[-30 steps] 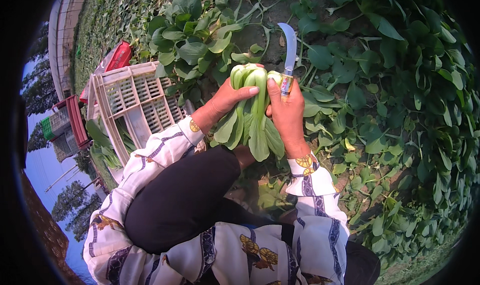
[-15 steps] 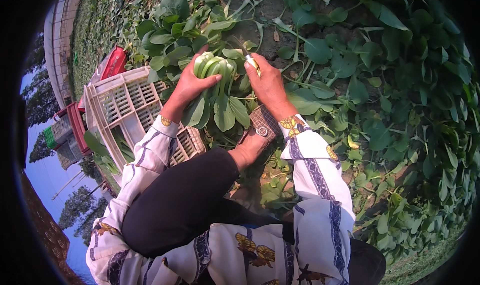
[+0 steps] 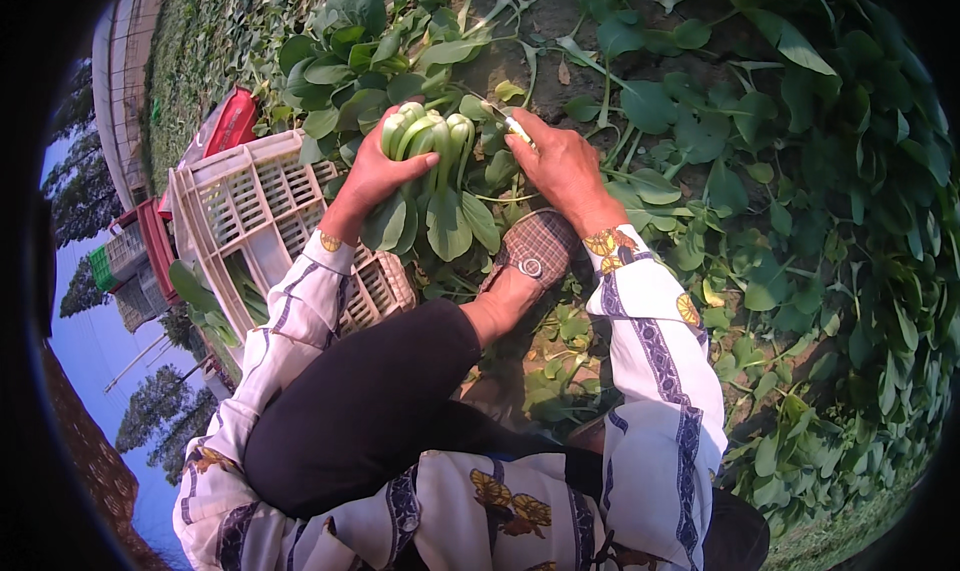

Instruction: The person harvests leafy green vegetables in a field using a curved knife. They cut the stems, gather the vegetables, and place them into a white plastic crate. The process is repeated throughout the video.

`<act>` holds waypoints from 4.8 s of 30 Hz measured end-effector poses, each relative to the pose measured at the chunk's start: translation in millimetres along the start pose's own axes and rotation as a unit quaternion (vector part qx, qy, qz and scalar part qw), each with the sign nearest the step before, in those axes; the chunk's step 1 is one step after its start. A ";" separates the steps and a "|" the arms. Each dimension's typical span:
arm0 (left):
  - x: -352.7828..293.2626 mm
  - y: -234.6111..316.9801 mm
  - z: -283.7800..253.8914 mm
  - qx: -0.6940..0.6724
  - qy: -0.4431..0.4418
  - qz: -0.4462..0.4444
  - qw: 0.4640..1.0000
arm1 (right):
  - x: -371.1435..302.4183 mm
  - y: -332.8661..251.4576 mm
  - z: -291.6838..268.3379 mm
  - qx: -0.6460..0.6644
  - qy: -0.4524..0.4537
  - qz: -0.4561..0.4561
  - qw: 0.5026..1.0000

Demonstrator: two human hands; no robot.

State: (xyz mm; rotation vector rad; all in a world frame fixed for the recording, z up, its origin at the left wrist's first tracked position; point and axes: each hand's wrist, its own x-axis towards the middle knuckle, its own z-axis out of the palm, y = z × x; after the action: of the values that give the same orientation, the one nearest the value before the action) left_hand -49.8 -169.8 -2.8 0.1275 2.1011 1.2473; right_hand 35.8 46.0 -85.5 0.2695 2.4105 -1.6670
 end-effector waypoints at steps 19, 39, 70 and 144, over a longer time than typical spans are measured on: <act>-26.5 16.0 31.9 -0.171 -0.203 -0.050 0.963 | -45.4 16.7 -39.8 0.652 0.086 0.198 0.727; -18.7 31.5 21.4 -0.050 -0.164 -0.035 0.984 | -32.9 16.1 -39.2 0.411 0.130 0.238 0.871; -50.6 7.8 -7.3 0.155 0.018 0.002 0.988 | -11.5 -31.6 14.6 0.284 -0.046 0.161 0.944; -1229.4 -262.5 -862.1 -0.388 0.379 0.166 0.824 | -532.9 -1036.3 984.0 0.040 -0.270 -0.596 0.755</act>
State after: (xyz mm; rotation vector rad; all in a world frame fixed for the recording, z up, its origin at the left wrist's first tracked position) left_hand 439.1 -1447.5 669.5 -0.4643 1.9959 2.6046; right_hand 337.5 -1256.1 649.0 -1.8296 2.0061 -1.7523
